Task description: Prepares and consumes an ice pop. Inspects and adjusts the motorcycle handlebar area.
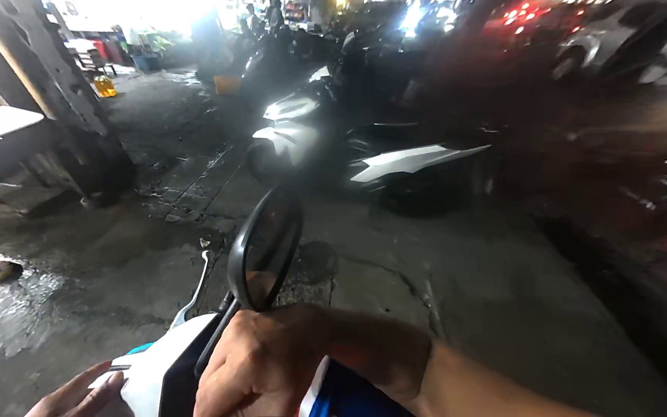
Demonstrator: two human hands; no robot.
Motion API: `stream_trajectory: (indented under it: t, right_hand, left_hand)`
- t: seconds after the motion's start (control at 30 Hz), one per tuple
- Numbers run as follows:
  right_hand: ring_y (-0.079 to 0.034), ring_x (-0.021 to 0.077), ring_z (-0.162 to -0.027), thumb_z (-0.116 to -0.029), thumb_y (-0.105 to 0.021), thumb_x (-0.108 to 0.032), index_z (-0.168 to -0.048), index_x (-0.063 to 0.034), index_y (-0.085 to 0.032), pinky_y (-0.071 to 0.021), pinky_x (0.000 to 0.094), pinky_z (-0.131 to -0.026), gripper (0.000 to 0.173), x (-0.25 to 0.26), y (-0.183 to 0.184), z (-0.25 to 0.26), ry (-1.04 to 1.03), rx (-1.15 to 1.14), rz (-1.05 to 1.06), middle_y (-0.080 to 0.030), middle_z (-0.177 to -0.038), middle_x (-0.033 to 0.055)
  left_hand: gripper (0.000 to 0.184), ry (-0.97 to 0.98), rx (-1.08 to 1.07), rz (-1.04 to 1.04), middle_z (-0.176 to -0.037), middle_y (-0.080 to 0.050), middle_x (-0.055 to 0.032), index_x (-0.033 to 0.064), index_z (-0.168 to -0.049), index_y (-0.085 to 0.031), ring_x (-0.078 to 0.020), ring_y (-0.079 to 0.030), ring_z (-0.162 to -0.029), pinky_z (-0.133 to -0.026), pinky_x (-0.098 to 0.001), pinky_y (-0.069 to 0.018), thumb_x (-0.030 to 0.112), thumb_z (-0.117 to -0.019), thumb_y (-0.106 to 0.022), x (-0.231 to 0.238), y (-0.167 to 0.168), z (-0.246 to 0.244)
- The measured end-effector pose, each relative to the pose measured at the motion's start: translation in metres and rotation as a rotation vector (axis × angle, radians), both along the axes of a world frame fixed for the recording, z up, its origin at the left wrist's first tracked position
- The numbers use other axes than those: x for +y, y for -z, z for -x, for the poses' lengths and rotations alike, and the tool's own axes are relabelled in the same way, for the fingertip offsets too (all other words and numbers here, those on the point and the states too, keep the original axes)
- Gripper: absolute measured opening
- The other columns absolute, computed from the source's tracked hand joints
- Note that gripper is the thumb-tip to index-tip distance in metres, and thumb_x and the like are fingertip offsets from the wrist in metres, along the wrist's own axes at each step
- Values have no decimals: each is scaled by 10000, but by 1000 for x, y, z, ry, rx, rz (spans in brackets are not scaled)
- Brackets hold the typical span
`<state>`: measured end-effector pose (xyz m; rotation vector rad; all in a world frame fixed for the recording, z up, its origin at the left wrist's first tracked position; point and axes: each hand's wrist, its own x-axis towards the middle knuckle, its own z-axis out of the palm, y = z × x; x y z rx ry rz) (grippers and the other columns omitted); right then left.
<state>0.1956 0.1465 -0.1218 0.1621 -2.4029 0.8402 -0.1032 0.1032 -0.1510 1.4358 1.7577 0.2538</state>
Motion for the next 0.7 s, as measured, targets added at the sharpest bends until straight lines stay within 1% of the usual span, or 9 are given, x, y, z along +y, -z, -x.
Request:
stream_trajectory:
  t: [0.07, 0.13, 0.2, 0.27, 0.33, 0.4, 0.5, 0.57, 0.7]
  right_hand:
    - [-658, 198, -644, -921, -663, -35, -850, 51, -740, -511, 332, -620, 135, 0, 0, -1, -32, 52, 9, -676, -693, 139]
    - [-637, 155, -647, -957, -628, -62, -848, 60, -714, -509, 290, -633, 185, -2, -2, -1, -92, 177, 69, -659, -696, 131]
    - [-612, 91, -670, -1014, -602, -112, -880, 71, -671, -505, 217, -663, 238, -6, -5, -2, -155, 302, 204, -650, -737, 123]
    - [-638, 39, -697, -1042, -594, -166, -945, 60, -644, -540, 175, -680, 251, -8, -10, -10, -212, 368, 361, -675, -804, 100]
    - [-663, 40, -703, -1051, -589, -216, -970, 21, -625, -565, 192, -674, 253, -9, -12, -16, -266, 413, 468, -684, -825, 72]
    - [-662, 45, -688, -1051, -586, -226, -965, 6, -628, -566, 203, -662, 251, -12, -14, -20, -311, 433, 507, -683, -816, 60]
    - [-662, 78, -687, -1041, -587, -216, -920, 6, -643, -567, 240, -687, 259, -19, -17, -23, -365, 421, 521, -684, -799, 72]
    - [-654, 101, -672, -1038, -582, -220, -878, 1, -640, -563, 271, -701, 279, -24, -19, -24, -387, 414, 518, -663, -756, 75]
    - [-656, 114, -675, -1010, -626, -189, -836, -3, -641, -556, 280, -699, 255, -29, -20, -25, -403, 412, 495, -649, -725, 75]
  left_hand:
    - [541, 12, 5, 10, -1286, -640, -268, 5, -1454, -520, -383, -641, -1162, -1004, -586, -478, 380, -1063, -523, 1, -3, -3]
    - [518, 7, 18, 6, -1262, -653, -253, 27, -1431, -552, -383, -646, -1150, -994, -589, -486, 390, -1063, -526, 1, -5, -4]
    - [497, -9, 25, 6, -1254, -666, -233, 45, -1419, -573, -371, -652, -1146, -992, -582, -485, 389, -1062, -530, 2, -4, -3]
    - [488, -17, 24, 14, -1235, -675, -220, 49, -1411, -579, -350, -658, -1131, -988, -563, -492, 389, -1063, -532, 4, -4, -4]
    - [497, -28, 22, 25, -1257, -667, -221, 49, -1423, -567, -347, -656, -1146, -1000, -555, -492, 389, -1062, -537, 5, -4, -5]
    - [508, -30, 24, 32, -1279, -661, -216, 54, -1433, -561, -345, -645, -1174, -1015, -555, -481, 397, -1059, -540, 5, -5, -5]
    - [502, -25, 16, 17, -1258, -673, -204, 57, -1427, -567, -335, -654, -1154, -996, -552, -492, 396, -1058, -540, 4, -3, -4]
    - [496, -39, 9, 10, -1233, -686, -198, 52, -1424, -567, -325, -663, -1133, -986, -541, -499, 383, -1055, -551, 3, -1, -3]
    - [498, -16, 36, -5, -1200, -692, -200, 64, -1429, -567, -321, -679, -1077, -948, -542, -515, 395, -1057, -543, 3, 2, -2]
